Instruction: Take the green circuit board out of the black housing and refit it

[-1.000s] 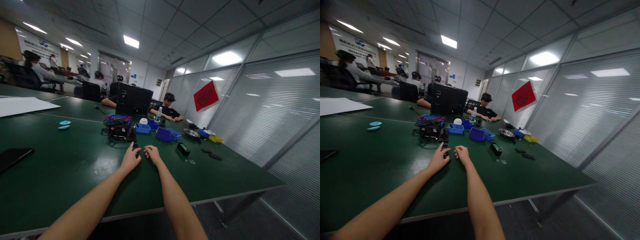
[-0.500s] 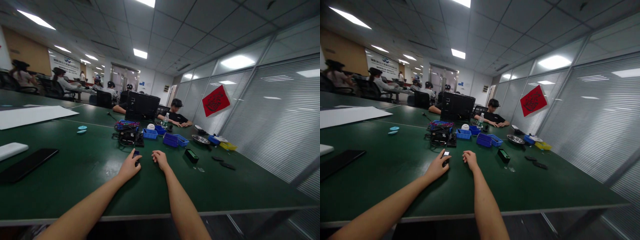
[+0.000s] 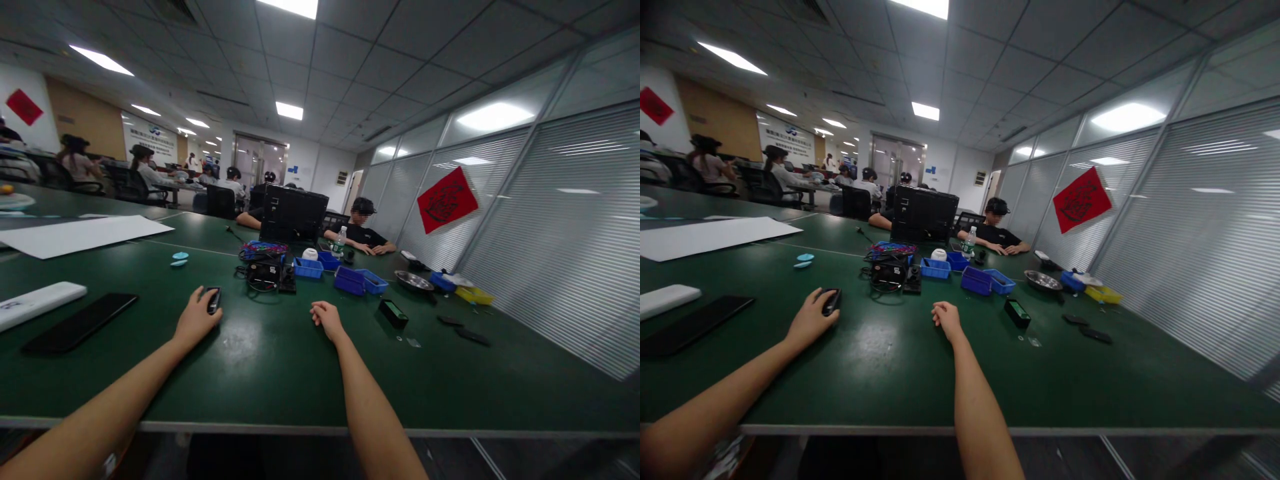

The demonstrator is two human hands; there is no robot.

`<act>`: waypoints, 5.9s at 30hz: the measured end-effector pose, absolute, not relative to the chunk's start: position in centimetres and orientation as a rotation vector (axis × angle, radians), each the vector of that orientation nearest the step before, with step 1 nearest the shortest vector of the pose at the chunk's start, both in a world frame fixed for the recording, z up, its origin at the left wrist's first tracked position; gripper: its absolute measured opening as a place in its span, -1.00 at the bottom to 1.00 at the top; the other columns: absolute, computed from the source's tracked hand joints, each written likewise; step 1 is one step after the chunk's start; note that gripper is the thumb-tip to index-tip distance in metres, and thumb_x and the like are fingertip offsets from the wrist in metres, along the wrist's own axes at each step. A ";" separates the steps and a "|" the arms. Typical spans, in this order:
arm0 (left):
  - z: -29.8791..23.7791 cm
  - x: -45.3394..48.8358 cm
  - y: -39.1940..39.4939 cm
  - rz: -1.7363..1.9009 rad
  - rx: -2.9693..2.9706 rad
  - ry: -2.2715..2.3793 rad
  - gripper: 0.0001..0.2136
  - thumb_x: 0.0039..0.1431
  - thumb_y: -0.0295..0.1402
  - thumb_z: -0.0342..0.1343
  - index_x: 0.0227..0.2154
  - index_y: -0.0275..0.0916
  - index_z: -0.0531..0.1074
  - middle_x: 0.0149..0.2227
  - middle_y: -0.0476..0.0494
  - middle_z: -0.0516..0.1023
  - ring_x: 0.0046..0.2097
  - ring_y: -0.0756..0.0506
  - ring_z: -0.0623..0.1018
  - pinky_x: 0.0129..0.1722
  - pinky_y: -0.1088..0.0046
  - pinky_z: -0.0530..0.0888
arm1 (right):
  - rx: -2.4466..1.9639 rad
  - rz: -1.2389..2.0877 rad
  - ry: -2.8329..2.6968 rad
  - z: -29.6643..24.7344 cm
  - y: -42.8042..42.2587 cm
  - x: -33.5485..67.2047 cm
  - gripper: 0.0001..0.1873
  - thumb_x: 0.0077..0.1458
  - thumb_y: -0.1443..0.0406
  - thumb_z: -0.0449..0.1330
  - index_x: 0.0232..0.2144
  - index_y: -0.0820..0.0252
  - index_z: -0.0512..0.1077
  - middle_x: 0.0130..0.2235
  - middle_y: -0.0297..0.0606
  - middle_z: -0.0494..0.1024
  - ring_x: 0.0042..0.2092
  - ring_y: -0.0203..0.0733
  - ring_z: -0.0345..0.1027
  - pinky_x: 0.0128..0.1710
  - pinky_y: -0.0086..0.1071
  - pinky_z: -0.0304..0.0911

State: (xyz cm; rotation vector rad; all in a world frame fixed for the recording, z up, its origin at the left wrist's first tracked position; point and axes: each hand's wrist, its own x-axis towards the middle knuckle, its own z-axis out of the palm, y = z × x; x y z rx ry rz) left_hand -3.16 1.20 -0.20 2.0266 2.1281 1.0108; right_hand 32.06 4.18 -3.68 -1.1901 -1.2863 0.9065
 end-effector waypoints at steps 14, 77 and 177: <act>0.8 -6.1 2.3 0.934 1.772 2.291 -0.44 0.02 -0.15 -0.09 0.08 -0.30 0.12 -0.05 -0.30 0.42 -0.08 -0.23 0.45 -0.20 0.34 0.39 | -1.233 0.883 -1.318 -3.4 3.9 31.9 -0.78 -0.17 0.32 0.09 -0.39 0.32 0.37 -0.52 -0.30 0.44 -0.65 -0.43 0.18 -0.71 -0.53 0.08; -1.1 1.4 1.5 0.941 2.084 1.660 -0.55 0.06 -0.26 -0.15 0.02 -0.30 0.23 -0.01 -0.20 0.36 -0.09 -0.12 0.42 -0.09 0.39 0.32 | -1.409 0.820 -1.451 -3.0 3.8 31.4 -0.83 -0.10 0.40 0.06 -0.38 0.32 0.39 -0.51 -0.29 0.44 -0.61 -0.42 0.22 -0.73 -0.57 0.10; -2.0 12.2 2.3 0.853 2.168 1.173 -0.60 0.02 -0.28 -0.05 -0.03 -0.15 0.28 -0.43 0.02 0.42 -0.40 0.01 0.39 -0.40 0.54 0.26 | -2.234 -0.229 -1.219 1.9 0.7 35.3 -0.61 0.11 0.17 -0.12 -0.18 0.21 0.40 -0.14 -0.03 0.40 -0.10 -0.04 0.24 -0.24 -0.30 0.13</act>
